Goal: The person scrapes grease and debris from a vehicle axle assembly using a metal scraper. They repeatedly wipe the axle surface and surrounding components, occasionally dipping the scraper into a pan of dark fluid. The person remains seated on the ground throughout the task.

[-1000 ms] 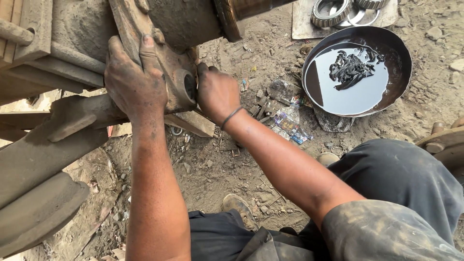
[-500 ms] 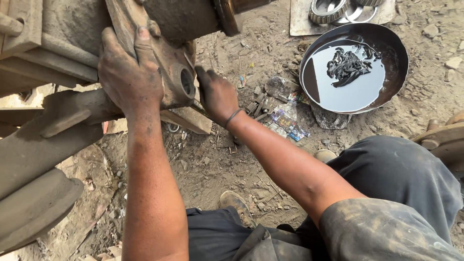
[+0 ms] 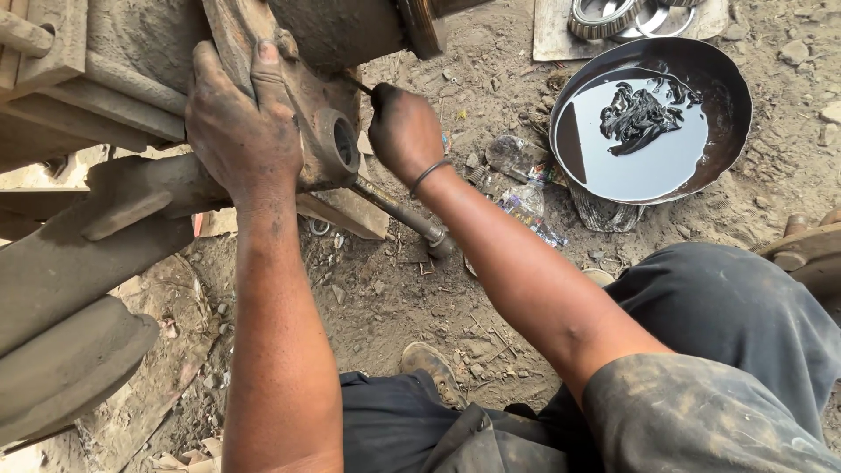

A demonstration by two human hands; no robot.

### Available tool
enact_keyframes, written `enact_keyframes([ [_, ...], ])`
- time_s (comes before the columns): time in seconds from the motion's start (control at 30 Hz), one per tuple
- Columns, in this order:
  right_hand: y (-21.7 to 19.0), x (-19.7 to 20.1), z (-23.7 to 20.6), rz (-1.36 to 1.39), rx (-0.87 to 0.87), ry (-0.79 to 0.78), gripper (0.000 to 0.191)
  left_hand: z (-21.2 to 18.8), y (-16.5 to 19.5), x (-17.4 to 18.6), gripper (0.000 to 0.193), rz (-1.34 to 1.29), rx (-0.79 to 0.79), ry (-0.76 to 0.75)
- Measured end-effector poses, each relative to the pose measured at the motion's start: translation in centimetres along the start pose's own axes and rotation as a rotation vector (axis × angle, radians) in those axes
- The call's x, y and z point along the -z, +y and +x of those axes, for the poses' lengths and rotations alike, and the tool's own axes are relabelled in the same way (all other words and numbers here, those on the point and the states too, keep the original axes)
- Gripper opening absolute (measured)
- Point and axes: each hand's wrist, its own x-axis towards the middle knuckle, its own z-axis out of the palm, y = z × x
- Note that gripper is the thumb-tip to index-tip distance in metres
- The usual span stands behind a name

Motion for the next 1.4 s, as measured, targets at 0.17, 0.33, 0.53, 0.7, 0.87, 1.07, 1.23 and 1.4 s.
enact_keyframes([
  [0.17, -0.9, 2.8, -0.1, -0.041, 0.082, 0.013, 0.028, -0.2, -0.1, 0.3, 0.047, 0.009, 0.032, -0.028],
  [0.33, -1.4, 3.0, -0.2, -0.201, 0.229, 0.023, 0.041, -0.1, -0.5, -0.1, 0.049, 0.023, -0.02, 0.015],
  [0.53, -0.5, 0.8, 1.6, -0.471, 0.134, -0.06, 0.026, -0.1, -0.8, 0.0, 0.045, 0.01, -0.003, 0.004],
  [0.7, 1.7, 1.5, 1.1, -0.322, 0.174, 0.091, 0.036, -0.2, -0.5, 0.3, 0.042, -0.015, 0.017, -0.012],
  [0.87, 1.8, -0.8, 0.5, -0.245, 0.24, 0.091, 0.037, -0.1, -0.8, 0.0, 0.044, 0.074, -0.112, 0.09],
  [1.07, 4.4, -3.9, 0.2, 0.005, -0.081, -0.062, 0.029, -0.1, -2.3, -1.5, 0.046, -0.013, 0.052, -0.048],
  [1.23, 4.2, -5.8, -2.0, 0.137, -0.06, 0.144, 0.024, 0.1, -2.8, -2.8, 0.062, 0.02, 0.029, 0.02],
  [1.4, 4.5, -7.9, -1.0, 0.187, -0.07, 0.049, 0.032, 0.3, -3.1, -3.8, 0.059, -0.138, 0.07, -0.045],
])
